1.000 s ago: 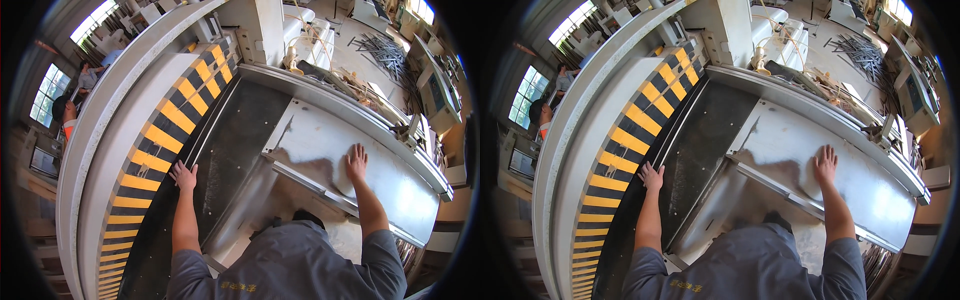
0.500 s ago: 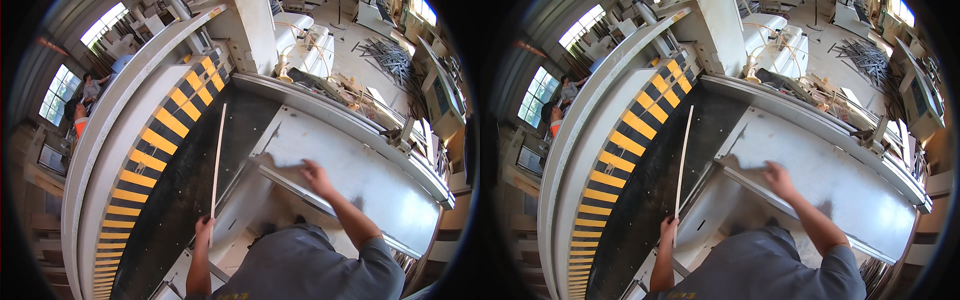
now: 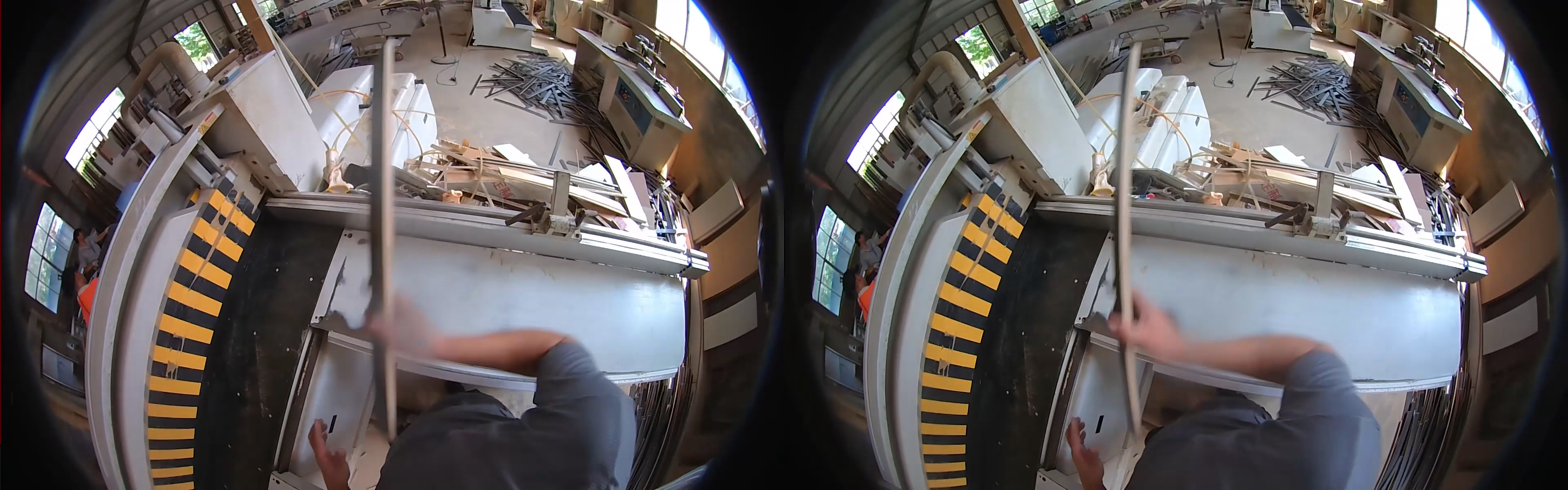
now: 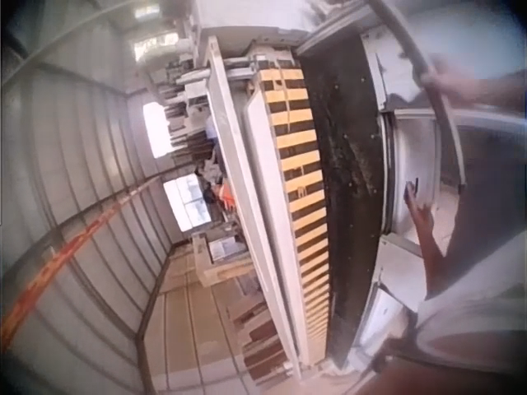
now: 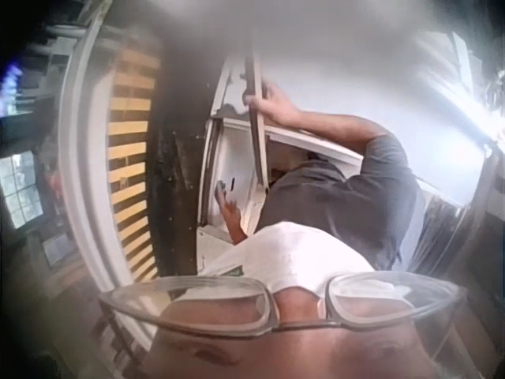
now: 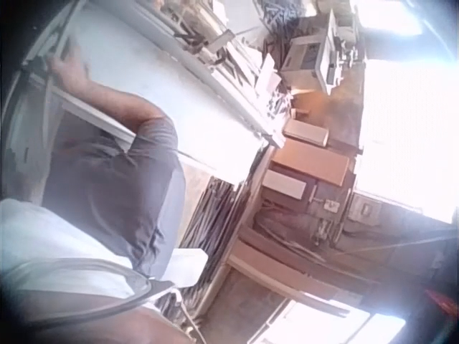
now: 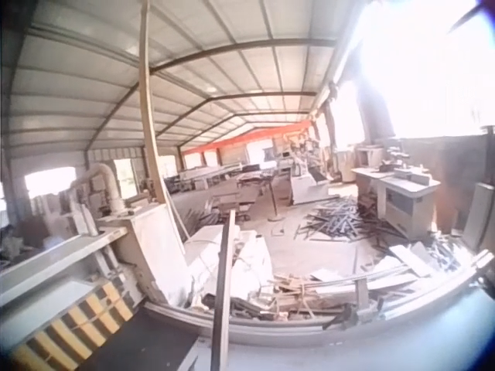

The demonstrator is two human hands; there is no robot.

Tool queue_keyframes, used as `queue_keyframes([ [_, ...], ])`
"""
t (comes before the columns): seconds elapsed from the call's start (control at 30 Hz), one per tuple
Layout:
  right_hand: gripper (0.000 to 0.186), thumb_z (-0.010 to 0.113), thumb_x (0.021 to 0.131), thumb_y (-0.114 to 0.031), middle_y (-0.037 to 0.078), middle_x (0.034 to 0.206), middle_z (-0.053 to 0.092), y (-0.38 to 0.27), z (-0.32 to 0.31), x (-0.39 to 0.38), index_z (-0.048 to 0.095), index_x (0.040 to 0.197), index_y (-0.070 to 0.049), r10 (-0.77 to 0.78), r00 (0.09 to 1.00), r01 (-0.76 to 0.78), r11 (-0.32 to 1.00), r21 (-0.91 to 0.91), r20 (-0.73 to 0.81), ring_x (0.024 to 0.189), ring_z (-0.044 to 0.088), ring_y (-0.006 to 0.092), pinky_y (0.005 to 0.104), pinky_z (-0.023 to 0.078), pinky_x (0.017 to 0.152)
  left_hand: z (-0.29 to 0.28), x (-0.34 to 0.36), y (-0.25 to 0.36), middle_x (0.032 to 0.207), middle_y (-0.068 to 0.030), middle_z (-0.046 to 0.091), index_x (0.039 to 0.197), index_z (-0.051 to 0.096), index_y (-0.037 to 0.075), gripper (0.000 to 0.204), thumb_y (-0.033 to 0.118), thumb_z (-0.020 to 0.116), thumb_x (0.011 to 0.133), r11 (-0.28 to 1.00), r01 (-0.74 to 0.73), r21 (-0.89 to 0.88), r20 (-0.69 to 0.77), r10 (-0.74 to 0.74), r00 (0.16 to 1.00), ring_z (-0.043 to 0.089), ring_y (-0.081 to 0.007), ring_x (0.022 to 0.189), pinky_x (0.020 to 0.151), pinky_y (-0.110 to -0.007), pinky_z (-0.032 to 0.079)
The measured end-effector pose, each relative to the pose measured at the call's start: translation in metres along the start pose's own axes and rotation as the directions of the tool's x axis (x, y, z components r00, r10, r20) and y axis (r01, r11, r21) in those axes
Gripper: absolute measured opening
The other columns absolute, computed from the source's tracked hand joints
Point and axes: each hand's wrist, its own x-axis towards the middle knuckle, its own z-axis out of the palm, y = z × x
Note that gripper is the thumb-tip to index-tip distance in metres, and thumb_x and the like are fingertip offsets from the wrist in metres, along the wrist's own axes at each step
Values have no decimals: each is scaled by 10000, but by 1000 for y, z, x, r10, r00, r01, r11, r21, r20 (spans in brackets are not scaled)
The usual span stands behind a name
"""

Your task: The person places a large board onto a industrial cutting machine, pushes it into position, and then removes a cut strip of wood.

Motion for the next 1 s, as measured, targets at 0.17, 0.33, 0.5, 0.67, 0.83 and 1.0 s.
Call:
queue_keyframes([
  [0.17, 710, 514, 983, -618, 175, 1031, 632, -238, -374, 196, 584, 1197, 55, -231, 436, 221, 964, -145, -870, 876, 609, 283, 442, 517, 813, -60, -100, -164, 1353, -277, 577, 1374, 554, -40, 732, 586, 539, 996, 989, 62, 137, -425, 3, 905, 556, -459, 1229, 1044, -573, 438],
  [0.33, 682, 584, 1015, -336, 273, 1452, 431, -289, -349, 117, 342, 1498, 81, -833, 123, 349, 546, -762, -540, 1277, 504, 349, 436, 381, 1127, -93, -183, -220, 1193, -313, 643, 1188, 646, -75, 626, 515, 569, 996, 648, 516, 560, -690, 20, 724, 608, -511, 1087, 922, -598, 507],
  [0.5, 318, 712, 878, -159, 146, 1093, 712, -151, -233, 16, 681, 1177, -53, -760, 629, 366, 102, -925, 165, 962, 686, 327, 423, 555, 861, -54, -230, -293, 1401, -272, 557, 1382, 562, -28, 814, 660, 547, 948, -88, 657, 749, -592, 358, 722, 579, -497, 1190, 927, -634, 489],
  [0.67, 569, 679, 933, -397, 195, 1323, 642, 8, -224, -84, 593, 1368, -41, 73, 994, -104, 455, -885, -80, 1228, 595, 399, 491, 479, 1041, -33, -217, -294, 1547, -219, 426, 1500, 423, 0, 860, 678, 485, 974, 572, 667, 478, -856, 133, 499, 436, -431, 1381, 1095, -582, 389],
  [0.83, 1092, 664, 828, -740, 337, 1564, 358, 77, -248, -189, 332, 1566, -7, 571, 739, -560, 227, -797, -357, 1427, 428, 440, 474, 387, 1161, -33, -205, -238, 1480, -171, 527, 1448, 517, 59, 762, 663, 459, 987, 99, 806, 584, -811, 58, 581, 528, -370, 1308, 1054, -516, 427],
  [1.0, 1278, 641, 732, -869, 368, 1607, 238, 140, -254, -230, 219, 1624, -58, 698, 659, -440, 55, -896, -281, 1500, 262, 511, 581, 274, 1203, -31, -203, -238, 1508, -168, 504, 1457, 511, 68, 776, 667, 499, 962, 227, 798, 558, -816, -24, 578, 475, -378, 1370, 1065, -576, 390],
])
